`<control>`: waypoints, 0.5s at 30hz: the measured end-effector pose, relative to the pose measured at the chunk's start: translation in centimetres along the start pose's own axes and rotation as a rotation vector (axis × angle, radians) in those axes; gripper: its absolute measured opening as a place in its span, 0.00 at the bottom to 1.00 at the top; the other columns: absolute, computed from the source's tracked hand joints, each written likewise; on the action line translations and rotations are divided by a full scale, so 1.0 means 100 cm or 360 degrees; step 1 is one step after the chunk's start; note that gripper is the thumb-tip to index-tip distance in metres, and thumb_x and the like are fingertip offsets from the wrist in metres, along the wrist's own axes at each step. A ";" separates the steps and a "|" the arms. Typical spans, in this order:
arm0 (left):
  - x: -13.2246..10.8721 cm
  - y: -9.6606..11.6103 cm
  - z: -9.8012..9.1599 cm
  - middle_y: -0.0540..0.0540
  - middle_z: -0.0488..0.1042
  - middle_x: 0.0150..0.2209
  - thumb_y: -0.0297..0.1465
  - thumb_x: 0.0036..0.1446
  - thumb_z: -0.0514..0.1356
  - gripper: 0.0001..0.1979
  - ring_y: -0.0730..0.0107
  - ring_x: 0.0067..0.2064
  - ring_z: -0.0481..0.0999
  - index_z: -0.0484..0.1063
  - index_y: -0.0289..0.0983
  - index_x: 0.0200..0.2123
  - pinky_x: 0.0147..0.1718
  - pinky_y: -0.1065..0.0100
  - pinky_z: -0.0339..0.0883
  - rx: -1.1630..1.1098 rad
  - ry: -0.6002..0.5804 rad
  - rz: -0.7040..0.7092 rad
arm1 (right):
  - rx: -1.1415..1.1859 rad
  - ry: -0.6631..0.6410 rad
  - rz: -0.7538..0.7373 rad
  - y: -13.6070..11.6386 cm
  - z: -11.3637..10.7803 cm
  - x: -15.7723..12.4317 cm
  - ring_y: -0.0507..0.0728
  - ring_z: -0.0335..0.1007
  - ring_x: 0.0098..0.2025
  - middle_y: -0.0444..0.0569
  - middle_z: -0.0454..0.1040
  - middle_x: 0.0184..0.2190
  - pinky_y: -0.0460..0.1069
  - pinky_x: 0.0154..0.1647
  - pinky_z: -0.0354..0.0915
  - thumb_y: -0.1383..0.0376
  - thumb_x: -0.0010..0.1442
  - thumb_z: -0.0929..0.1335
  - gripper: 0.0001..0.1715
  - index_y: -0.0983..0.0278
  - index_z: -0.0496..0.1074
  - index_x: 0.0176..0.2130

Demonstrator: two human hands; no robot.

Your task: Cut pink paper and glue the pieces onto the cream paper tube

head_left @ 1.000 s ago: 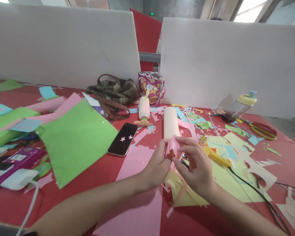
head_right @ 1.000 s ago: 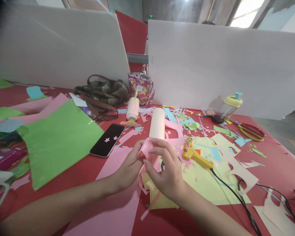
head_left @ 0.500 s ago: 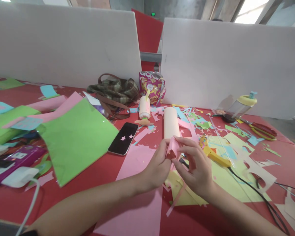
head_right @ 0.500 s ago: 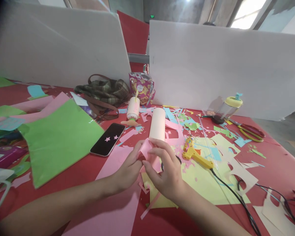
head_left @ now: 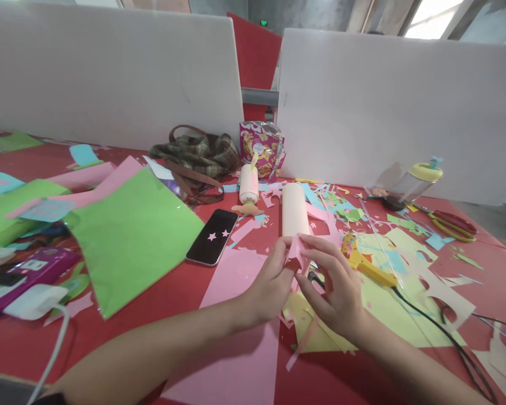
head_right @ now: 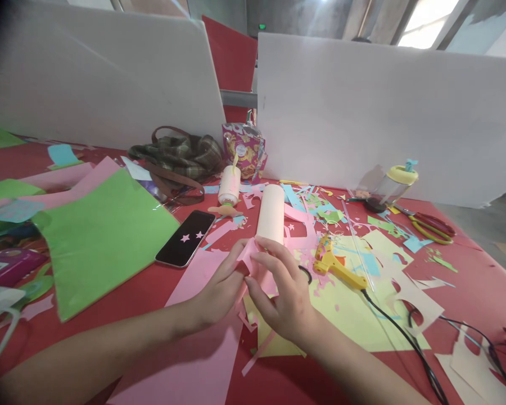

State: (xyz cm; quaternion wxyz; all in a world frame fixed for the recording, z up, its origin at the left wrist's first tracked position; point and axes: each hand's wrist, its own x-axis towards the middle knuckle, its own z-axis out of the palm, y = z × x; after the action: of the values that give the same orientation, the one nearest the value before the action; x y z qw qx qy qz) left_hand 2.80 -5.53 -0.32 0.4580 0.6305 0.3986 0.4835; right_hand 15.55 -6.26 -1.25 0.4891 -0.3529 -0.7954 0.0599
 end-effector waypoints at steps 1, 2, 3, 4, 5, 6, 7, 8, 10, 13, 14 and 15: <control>0.001 -0.001 -0.001 0.46 0.68 0.36 0.25 0.52 0.46 0.10 0.68 0.39 0.69 0.62 0.39 0.36 0.32 0.67 0.67 -0.0044 -0.0047 0.0000 | -0.0007 -0.0016 -0.0010 0.000 0.000 0.000 0.60 0.61 0.49 0.56 0.63 0.47 0.56 0.45 0.64 0.72 0.51 0.64 0.22 0.62 0.60 0.47; 0.001 -0.002 -0.001 0.46 0.68 0.37 0.24 0.52 0.45 0.10 0.68 0.39 0.68 0.61 0.39 0.37 0.32 0.67 0.66 -0.0092 -0.0093 -0.0004 | -0.0017 -0.0034 -0.0020 0.000 0.000 0.000 0.60 0.61 0.50 0.56 0.62 0.48 0.56 0.46 0.64 0.72 0.51 0.64 0.23 0.62 0.60 0.48; 0.001 -0.003 -0.001 0.46 0.67 0.37 0.24 0.52 0.45 0.10 0.67 0.39 0.67 0.61 0.39 0.37 0.32 0.67 0.66 -0.0122 -0.0114 -0.0010 | -0.0029 -0.0049 -0.0030 0.000 0.000 0.000 0.60 0.60 0.50 0.56 0.62 0.48 0.56 0.46 0.63 0.72 0.51 0.64 0.24 0.62 0.59 0.49; 0.001 -0.004 -0.001 0.46 0.67 0.37 0.23 0.51 0.45 0.11 0.67 0.39 0.67 0.60 0.39 0.36 0.32 0.67 0.66 -0.0133 -0.0111 -0.0015 | -0.0044 -0.0063 -0.0038 0.000 0.000 0.000 0.60 0.60 0.51 0.56 0.61 0.49 0.57 0.47 0.63 0.72 0.52 0.64 0.25 0.62 0.58 0.50; 0.001 -0.005 -0.001 0.46 0.67 0.37 0.23 0.51 0.45 0.11 0.67 0.39 0.67 0.60 0.39 0.36 0.32 0.67 0.65 -0.0146 -0.0113 -0.0022 | -0.0061 -0.0077 -0.0046 0.000 -0.001 0.000 0.60 0.59 0.51 0.56 0.61 0.49 0.57 0.47 0.63 0.72 0.52 0.63 0.25 0.61 0.58 0.50; 0.001 -0.005 -0.001 0.46 0.67 0.37 0.22 0.50 0.45 0.11 0.68 0.38 0.67 0.60 0.39 0.37 0.32 0.67 0.65 -0.0164 -0.0121 -0.0035 | -0.0078 -0.0094 -0.0054 0.001 -0.001 0.000 0.60 0.58 0.52 0.55 0.60 0.50 0.57 0.47 0.63 0.72 0.52 0.63 0.26 0.61 0.57 0.51; 0.001 -0.005 -0.001 0.46 0.66 0.38 0.21 0.50 0.45 0.12 0.68 0.38 0.67 0.60 0.39 0.37 0.32 0.67 0.65 -0.0187 -0.0138 -0.0054 | -0.0090 -0.0113 -0.0062 0.001 -0.001 -0.001 0.60 0.58 0.52 0.55 0.59 0.50 0.58 0.48 0.62 0.72 0.53 0.63 0.27 0.60 0.56 0.52; 0.001 -0.005 -0.001 0.46 0.66 0.39 0.21 0.50 0.45 0.13 0.68 0.38 0.66 0.59 0.39 0.38 0.32 0.67 0.65 -0.0210 -0.0159 -0.0078 | -0.0098 -0.0131 -0.0070 0.001 -0.001 -0.001 0.60 0.57 0.53 0.55 0.59 0.51 0.58 0.48 0.62 0.72 0.53 0.63 0.28 0.60 0.56 0.52; 0.000 -0.005 -0.001 0.45 0.65 0.39 0.20 0.49 0.44 0.14 0.69 0.38 0.66 0.58 0.38 0.39 0.34 0.66 0.65 -0.0243 -0.0203 -0.0126 | -0.0105 -0.0158 -0.0083 0.001 -0.001 -0.002 0.60 0.56 0.53 0.55 0.58 0.52 0.58 0.49 0.62 0.72 0.53 0.62 0.28 0.59 0.55 0.53; 0.000 -0.003 -0.001 0.46 0.64 0.38 0.20 0.50 0.44 0.14 0.68 0.38 0.66 0.58 0.38 0.40 0.35 0.65 0.64 -0.0223 -0.0211 -0.0138 | -0.0112 -0.0165 -0.0095 0.001 -0.001 -0.002 0.60 0.56 0.53 0.55 0.57 0.52 0.57 0.49 0.62 0.72 0.53 0.62 0.28 0.60 0.55 0.54; 0.001 -0.003 -0.001 0.46 0.64 0.38 0.21 0.50 0.44 0.14 0.68 0.39 0.65 0.58 0.39 0.39 0.36 0.65 0.64 -0.0193 -0.0197 -0.0126 | -0.0114 -0.0167 -0.0097 0.001 -0.001 -0.003 0.61 0.56 0.53 0.55 0.57 0.52 0.57 0.48 0.62 0.72 0.53 0.62 0.28 0.60 0.55 0.54; 0.001 -0.002 -0.002 0.46 0.64 0.38 0.21 0.50 0.45 0.13 0.67 0.39 0.65 0.58 0.39 0.39 0.37 0.64 0.64 -0.0154 -0.0182 -0.0112 | -0.0115 -0.0171 -0.0098 0.001 -0.001 -0.003 0.61 0.56 0.53 0.56 0.57 0.52 0.57 0.48 0.62 0.72 0.54 0.62 0.28 0.61 0.55 0.54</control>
State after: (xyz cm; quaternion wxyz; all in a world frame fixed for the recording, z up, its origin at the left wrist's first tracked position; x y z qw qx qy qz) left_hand 2.64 -5.35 -0.48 0.5268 0.6198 0.3698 0.4490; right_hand 15.74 -6.34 -1.48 0.4343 -0.3418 -0.8327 0.0350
